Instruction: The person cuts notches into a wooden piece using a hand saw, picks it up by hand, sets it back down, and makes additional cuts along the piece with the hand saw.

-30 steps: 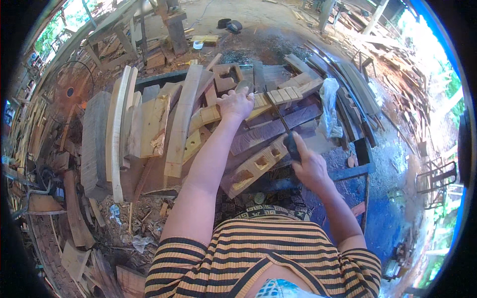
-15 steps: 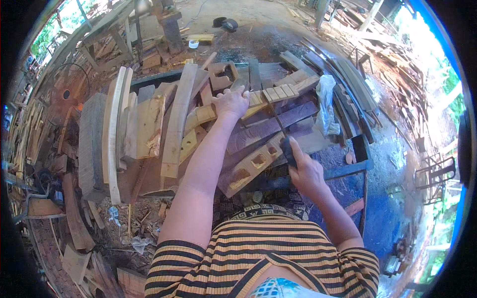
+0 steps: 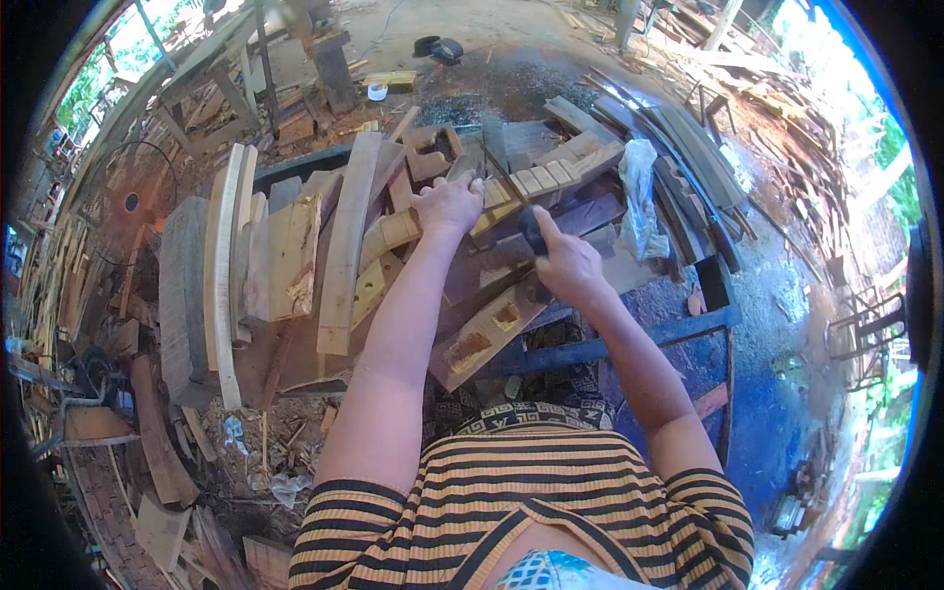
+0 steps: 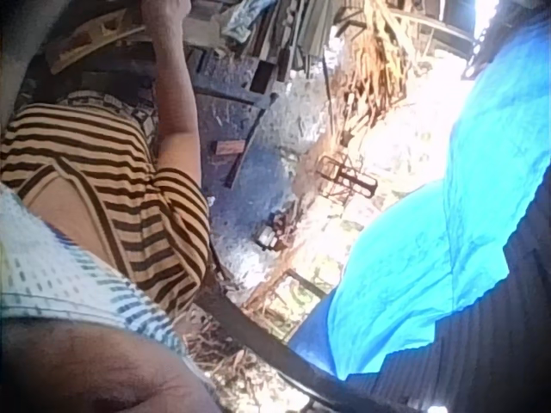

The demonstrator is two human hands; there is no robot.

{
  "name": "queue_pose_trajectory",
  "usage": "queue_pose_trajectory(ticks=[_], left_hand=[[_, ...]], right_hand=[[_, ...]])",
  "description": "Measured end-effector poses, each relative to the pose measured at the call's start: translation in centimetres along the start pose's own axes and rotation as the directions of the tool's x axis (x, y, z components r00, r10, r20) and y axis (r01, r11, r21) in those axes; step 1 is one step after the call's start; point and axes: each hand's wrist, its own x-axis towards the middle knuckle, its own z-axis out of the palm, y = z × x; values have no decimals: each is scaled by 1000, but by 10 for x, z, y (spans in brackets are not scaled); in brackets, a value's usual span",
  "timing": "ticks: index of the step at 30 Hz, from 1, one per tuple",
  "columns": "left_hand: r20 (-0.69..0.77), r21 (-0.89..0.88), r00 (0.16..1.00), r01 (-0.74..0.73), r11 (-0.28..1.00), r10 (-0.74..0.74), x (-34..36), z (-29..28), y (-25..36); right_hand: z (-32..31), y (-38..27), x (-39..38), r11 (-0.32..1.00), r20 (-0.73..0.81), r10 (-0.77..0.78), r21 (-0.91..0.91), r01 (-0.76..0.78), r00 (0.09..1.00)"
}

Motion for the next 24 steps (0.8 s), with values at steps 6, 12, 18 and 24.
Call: queue_pose_trajectory(ticks=[6,12,18,24], left_hand=[[-4,5,1000,21,1000,-21,-3,-9,0],[-12,27,1000,-3,1000,3,-1,-2,-2],[-33,20,999,-19,1000,20,3,2,5],[-21,-9,1000,9,1000,-10,-1,-3,-2]], right_hand=[[-17,20,-93,1000,8,-25,-14,25,1000],[-23,5,-28,1000,82,18,-17,-17,996],[5,10,31,999,-18,3,43,-2,1000],[-20,16,-75,1000,58,-5,-20,6,998]])
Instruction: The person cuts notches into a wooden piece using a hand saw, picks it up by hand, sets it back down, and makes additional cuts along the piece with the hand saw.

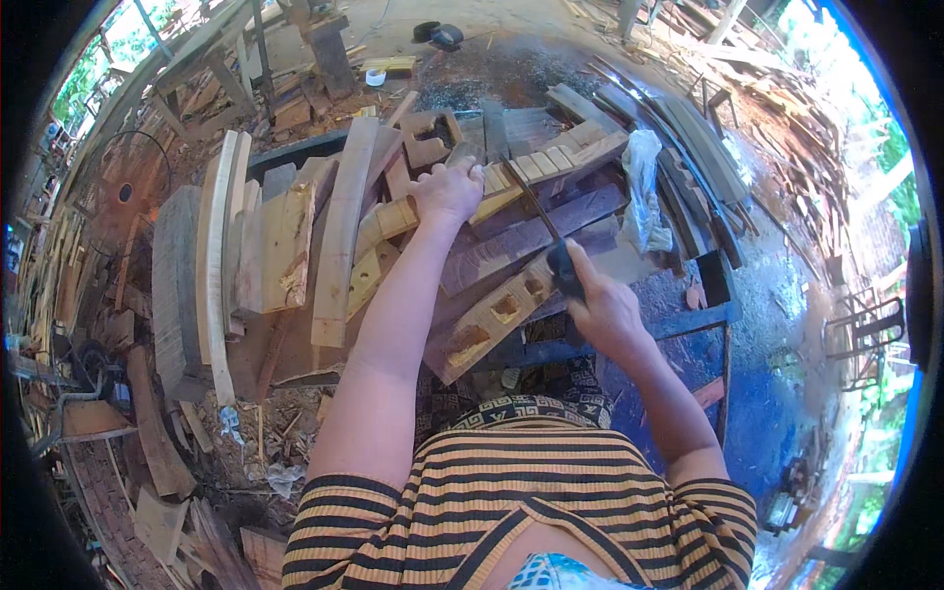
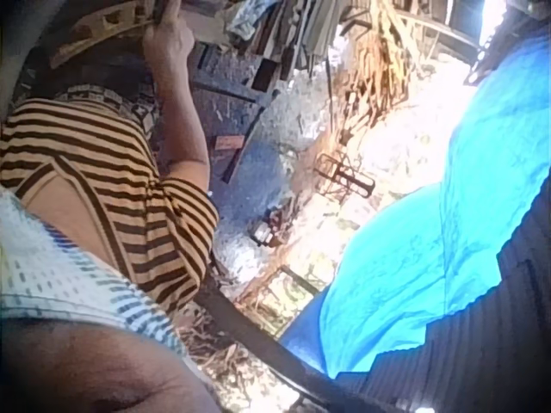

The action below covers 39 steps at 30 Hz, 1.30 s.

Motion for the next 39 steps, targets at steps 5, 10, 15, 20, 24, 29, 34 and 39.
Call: queue_pose_trajectory(ticks=[5,10,15,20,24,29,34,39], left_hand=[[-37,-8,999,-28,1000,28,2,2,1],[1,45,999,-39,998,39,6,7,1],[30,50,999,-11,999,9,2,3,4],[21,47,1000,3,999,-4,0,-1,2],[-47,25,999,-13,1000,14,0,3,0],[-4,76,998,-55,996,56,6,7,2],[27,48,1000,-13,999,12,6,6,4],[23,38,1000,0,999,-1,1,-2,4]], right_hand=[[-6,8,0,998,-62,-14,61,18,998],[9,-10,89,997,-66,-34,67,38,997],[28,-2,91,996,-135,-49,69,59,990],[11,10,0,999,-63,-46,15,47,997],[-1,14,-7,999,-63,-35,37,38,997],[8,-5,81,1000,-40,19,18,-18,999],[28,-10,111,998,-86,37,60,-32,996],[13,1,34,1000,-32,-14,5,15,999]])
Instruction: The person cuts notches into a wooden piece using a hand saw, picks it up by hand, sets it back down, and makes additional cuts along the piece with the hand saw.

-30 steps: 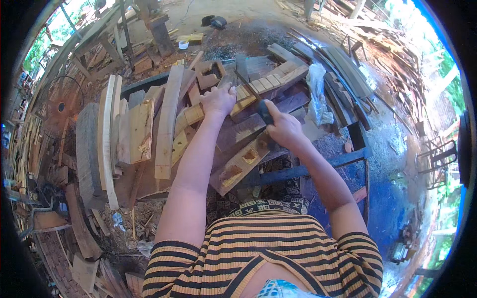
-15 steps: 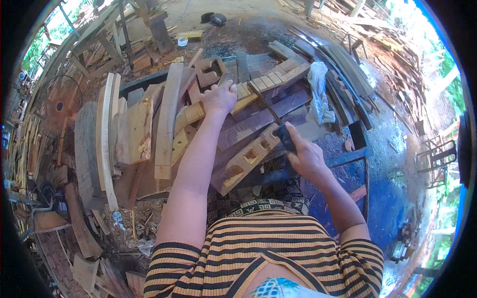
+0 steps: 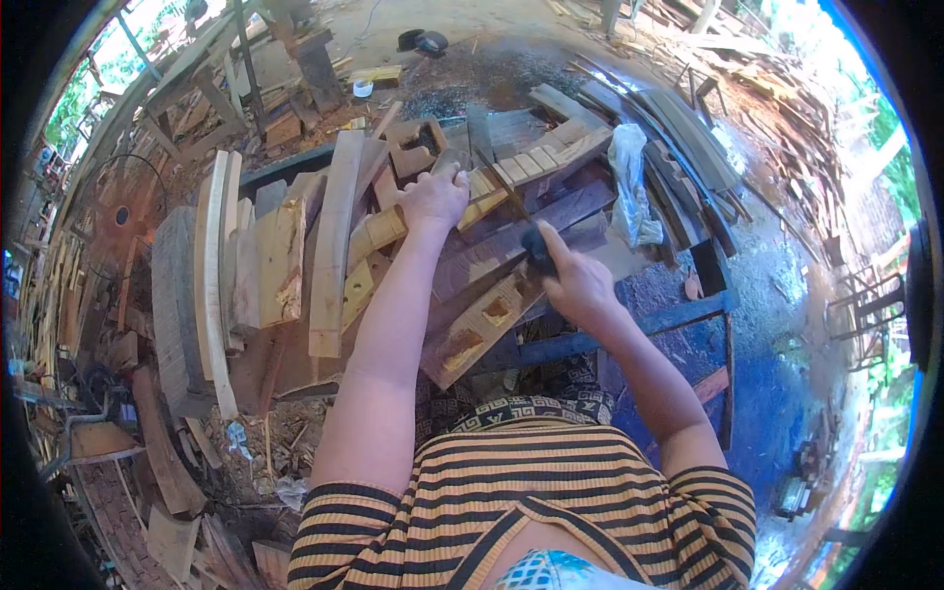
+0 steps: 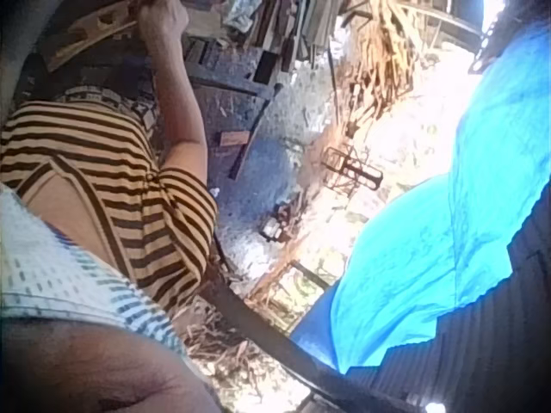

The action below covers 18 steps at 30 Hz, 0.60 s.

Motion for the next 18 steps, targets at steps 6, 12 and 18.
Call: queue_pose_trajectory(ticks=[6,12,18], left_hand=[[-23,-1,1000,-1,1000,1,0,2,-5],[-17,-1,1000,-20,1000,20,3,3,7],[-11,2,1000,21,1000,-21,0,3,-3]], right_hand=[[-15,6,-32,1000,-8,-20,-1,20,1000],[3,-4,64,999,-11,27,23,-27,1000],[-9,-15,25,999,24,40,26,-41,999]])
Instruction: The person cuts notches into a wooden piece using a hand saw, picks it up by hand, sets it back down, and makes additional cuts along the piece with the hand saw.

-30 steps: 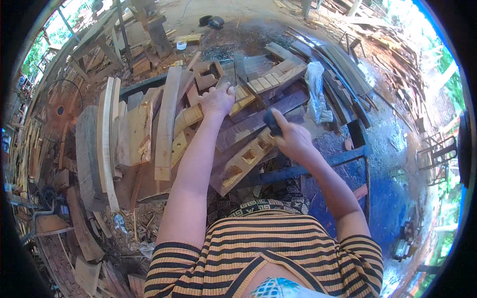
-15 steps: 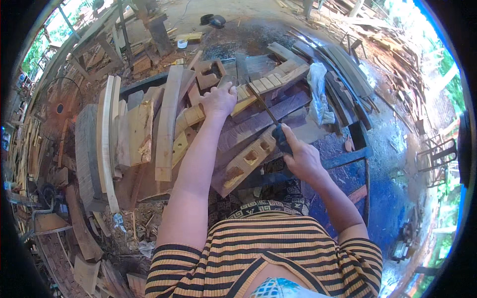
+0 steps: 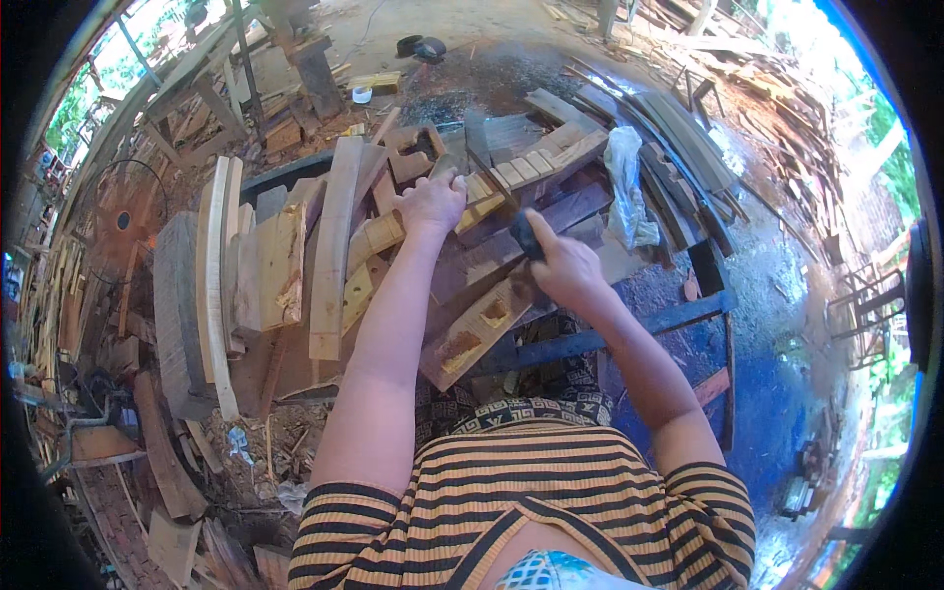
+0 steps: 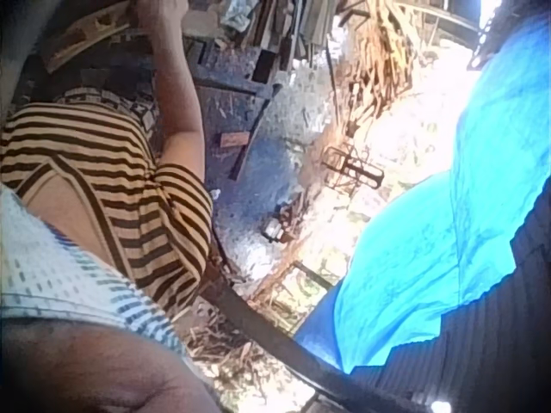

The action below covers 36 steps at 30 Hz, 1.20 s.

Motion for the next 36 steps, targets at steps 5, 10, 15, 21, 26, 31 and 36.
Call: queue_pose_trajectory(ticks=[5,10,15,21,26,31,36], left_hand=[[-3,-8,1000,-15,1000,15,0,-2,2],[-38,-12,999,-23,1000,23,0,1,-2],[-15,-2,999,-44,999,44,2,1,8],[8,-6,1000,-22,1000,22,1,0,0],[-52,-25,998,-29,999,28,3,4,1],[0,5,999,-45,999,45,2,2,-1],[26,12,999,-35,999,34,-1,-3,8]], right_hand=[[-8,23,-66,999,-46,-43,26,45,998],[-20,1,-27,997,59,-24,-71,28,998],[8,6,36,1000,-35,-8,8,8,999],[-3,8,-31,1000,0,-12,-9,12,1000],[-11,24,-67,999,-46,-43,-1,43,998],[-14,1,0,999,35,-28,-20,29,999],[6,5,31,1000,5,0,6,0,1000]])
